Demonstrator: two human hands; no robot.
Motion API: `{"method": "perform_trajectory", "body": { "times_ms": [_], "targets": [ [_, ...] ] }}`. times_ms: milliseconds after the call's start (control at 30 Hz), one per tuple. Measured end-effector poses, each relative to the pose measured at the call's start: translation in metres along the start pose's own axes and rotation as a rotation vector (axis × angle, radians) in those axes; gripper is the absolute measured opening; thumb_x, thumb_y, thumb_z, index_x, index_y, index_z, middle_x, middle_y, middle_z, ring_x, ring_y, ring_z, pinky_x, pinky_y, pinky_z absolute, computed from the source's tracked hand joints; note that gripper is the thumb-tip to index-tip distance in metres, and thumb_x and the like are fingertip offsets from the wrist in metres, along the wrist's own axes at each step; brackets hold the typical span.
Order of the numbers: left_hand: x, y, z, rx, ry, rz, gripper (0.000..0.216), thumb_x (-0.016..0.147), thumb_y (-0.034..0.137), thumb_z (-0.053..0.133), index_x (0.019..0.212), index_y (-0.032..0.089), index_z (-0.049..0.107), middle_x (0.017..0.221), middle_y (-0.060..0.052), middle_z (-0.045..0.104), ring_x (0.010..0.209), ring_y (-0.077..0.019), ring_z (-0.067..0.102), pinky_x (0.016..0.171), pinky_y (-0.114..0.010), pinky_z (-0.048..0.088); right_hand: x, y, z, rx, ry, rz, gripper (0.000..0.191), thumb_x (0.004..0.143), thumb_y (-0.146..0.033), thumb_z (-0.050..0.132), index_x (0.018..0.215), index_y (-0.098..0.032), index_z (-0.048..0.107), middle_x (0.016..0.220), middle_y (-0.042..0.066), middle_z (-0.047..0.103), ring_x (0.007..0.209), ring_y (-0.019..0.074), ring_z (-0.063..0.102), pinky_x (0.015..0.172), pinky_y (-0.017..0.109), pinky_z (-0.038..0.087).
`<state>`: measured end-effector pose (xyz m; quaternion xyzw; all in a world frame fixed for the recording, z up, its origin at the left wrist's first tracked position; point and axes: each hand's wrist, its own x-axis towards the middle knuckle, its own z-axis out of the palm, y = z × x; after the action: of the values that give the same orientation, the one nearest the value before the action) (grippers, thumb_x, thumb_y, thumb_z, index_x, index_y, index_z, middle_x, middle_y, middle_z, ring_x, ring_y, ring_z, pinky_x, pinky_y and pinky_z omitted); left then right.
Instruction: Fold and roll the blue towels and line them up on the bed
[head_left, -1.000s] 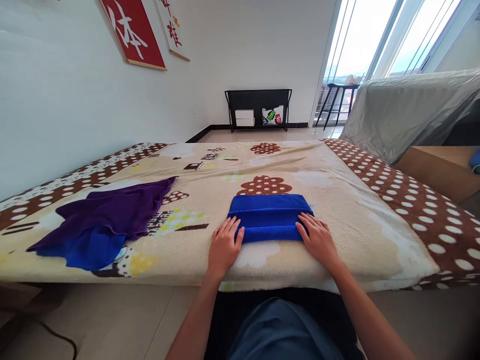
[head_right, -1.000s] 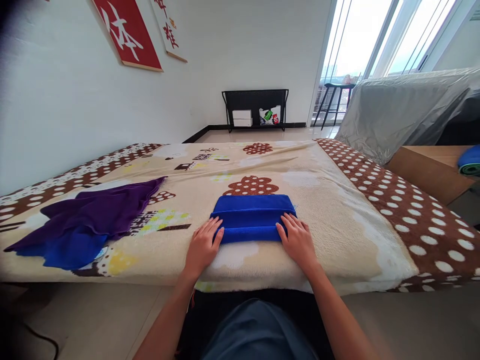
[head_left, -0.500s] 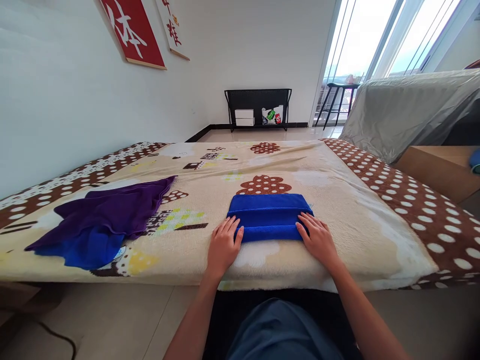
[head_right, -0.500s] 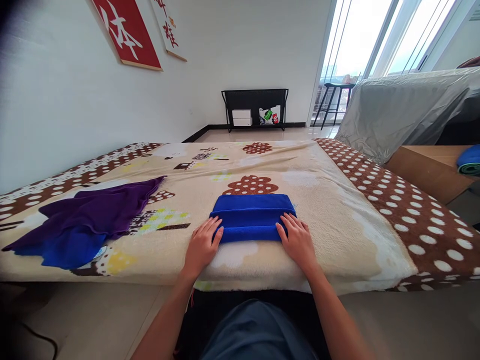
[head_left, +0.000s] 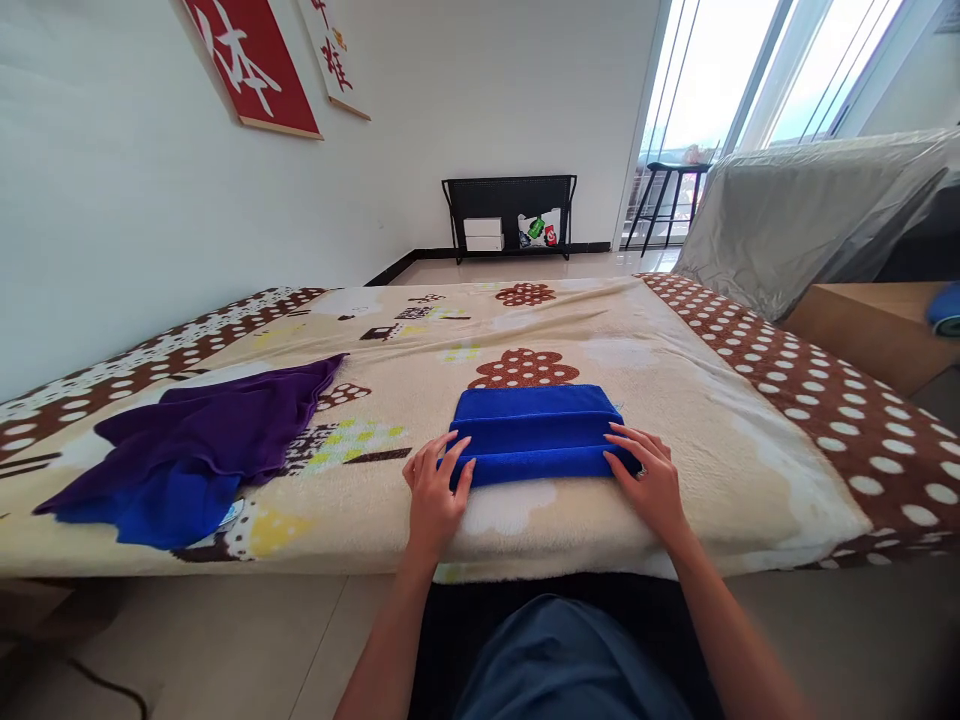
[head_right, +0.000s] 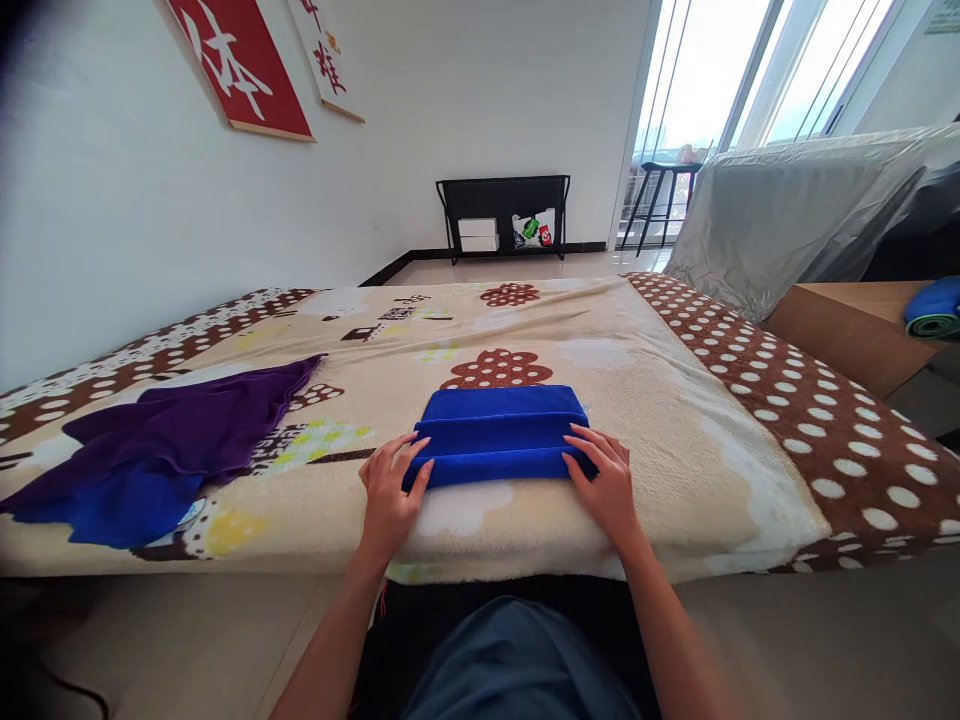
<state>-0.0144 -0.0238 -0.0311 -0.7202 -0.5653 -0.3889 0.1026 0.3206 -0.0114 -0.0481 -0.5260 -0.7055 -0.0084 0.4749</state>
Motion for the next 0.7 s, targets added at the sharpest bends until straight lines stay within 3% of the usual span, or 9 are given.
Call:
{"method": "perform_trajectory", "body": {
  "times_ms": [67, 133, 267, 500, 700],
  "targets": [
    [-0.008, -0.004, -0.005, -0.043, 0.041, 0.044, 0.022, 0.098, 0.025, 0.054, 0.116, 0.026, 0.067, 0.121, -0.007, 0.067, 0.117, -0.0251, 0.059, 0.106, -0.046, 0.038, -0.009, 0.002, -0.006, 0.012, -0.03, -0.044, 0.024, 0.096, -0.038, 0.057, 0.113, -0.029, 0.07, 0.125, 0.002, 0.068, 0.12, 0.0223, 0.06, 0.104, 0.043, 0.043],
    [-0.017, -0.009, -0.009, -0.105, 0.008, 0.096, 0.022, 0.097, 0.02, 0.053, 0.113, 0.026, 0.066, 0.114, -0.005, 0.069, 0.111, -0.0229, 0.061, 0.101, -0.042, 0.042, -0.019, 0.005, -0.012, -0.002, -0.132, -0.096, 0.031, 0.096, -0.036, 0.056, 0.124, -0.029, 0.065, 0.13, 0.002, 0.066, 0.125, 0.0226, 0.056, 0.105, 0.042, 0.043],
    [-0.024, -0.013, -0.018, -0.145, -0.078, 0.12, 0.039, 0.091, 0.01, 0.049, 0.125, 0.026, 0.06, 0.124, -0.005, 0.066, 0.119, -0.0229, 0.058, 0.103, -0.04, 0.043, -0.031, 0.008, -0.016, -0.093, -0.264, -0.136, 0.046, 0.097, -0.028, 0.047, 0.143, -0.027, 0.049, 0.145, 0.003, 0.055, 0.14, 0.023, 0.044, 0.109, 0.044, 0.039],
    [-0.006, -0.007, -0.023, -0.064, -0.288, -0.011, 0.046, 0.084, 0.008, 0.043, 0.124, 0.026, 0.058, 0.127, -0.005, 0.064, 0.122, -0.0249, 0.054, 0.101, -0.042, 0.04, -0.001, 0.017, -0.015, -0.099, -0.372, -0.13, 0.032, 0.097, -0.033, 0.048, 0.124, -0.026, 0.063, 0.128, 0.006, 0.065, 0.122, 0.0229, 0.057, 0.104, 0.043, 0.04],
    [0.007, -0.008, -0.032, -0.1, -0.352, -0.088, 0.037, 0.086, 0.012, 0.039, 0.117, 0.024, 0.057, 0.117, -0.006, 0.066, 0.113, -0.0243, 0.057, 0.1, -0.043, 0.038, 0.012, 0.018, -0.031, 0.016, -0.416, -0.113, 0.028, 0.098, -0.037, 0.048, 0.112, -0.023, 0.067, 0.108, 0.006, 0.07, 0.105, 0.0221, 0.06, 0.096, 0.039, 0.043]
  ]
}}
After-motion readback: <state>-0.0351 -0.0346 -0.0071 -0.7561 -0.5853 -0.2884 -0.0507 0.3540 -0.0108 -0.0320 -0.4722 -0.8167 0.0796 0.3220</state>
